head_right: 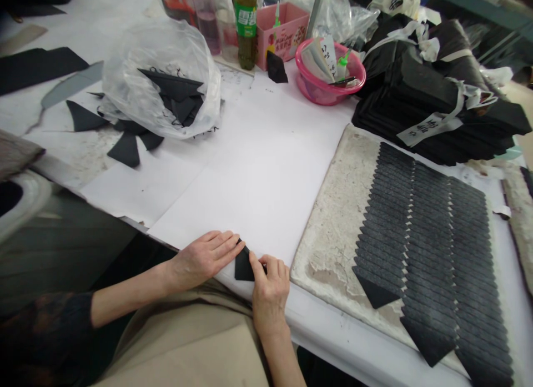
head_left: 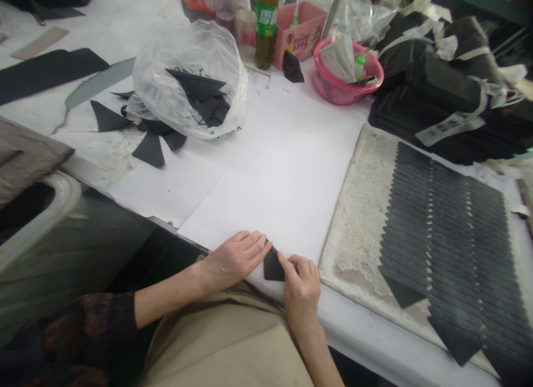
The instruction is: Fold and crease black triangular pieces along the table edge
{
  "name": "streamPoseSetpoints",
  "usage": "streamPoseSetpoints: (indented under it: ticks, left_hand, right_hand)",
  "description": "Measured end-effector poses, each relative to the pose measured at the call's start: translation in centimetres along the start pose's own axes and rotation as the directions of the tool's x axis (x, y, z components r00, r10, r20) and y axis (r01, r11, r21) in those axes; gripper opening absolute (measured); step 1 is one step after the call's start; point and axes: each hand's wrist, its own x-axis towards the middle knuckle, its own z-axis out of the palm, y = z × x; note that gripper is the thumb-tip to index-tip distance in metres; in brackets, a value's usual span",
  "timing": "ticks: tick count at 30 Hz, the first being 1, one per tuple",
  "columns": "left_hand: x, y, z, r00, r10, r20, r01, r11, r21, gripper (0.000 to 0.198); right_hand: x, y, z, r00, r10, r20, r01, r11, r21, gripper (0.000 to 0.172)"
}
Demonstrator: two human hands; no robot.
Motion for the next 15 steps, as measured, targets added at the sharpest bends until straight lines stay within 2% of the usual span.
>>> streamPoseSetpoints:
  ticks: [5, 10, 15]
  left_hand:
    - [-0.03, -0.07, 0.32, 0.999, -0.009, 0.039, 0.009, 1.0, 0.009, 0.031]
    - [0.01, -0.1, 0.46, 0.998, 0.054, 0.026, -0.053, 0.998, -0.031, 0.029]
    - [0.09, 0.1, 0.04, 0.998, 0.015, 0.059, -0.013, 0.999, -0.035, 0.033]
  right_hand:
    - [-0.21, -0.03, 0.21, 1.0, -0.002, -0.006, 0.002, 1.0, 0.01, 0.032]
    - [0.06, -0.28, 0.02, 1.0, -0.001, -0.009, 0.001, 1.0, -0.006, 0.031]
    - [0.04, 0.22, -0.6, 1.0, -0.006, 0.024, 0.004, 0.997, 0.08, 0.029]
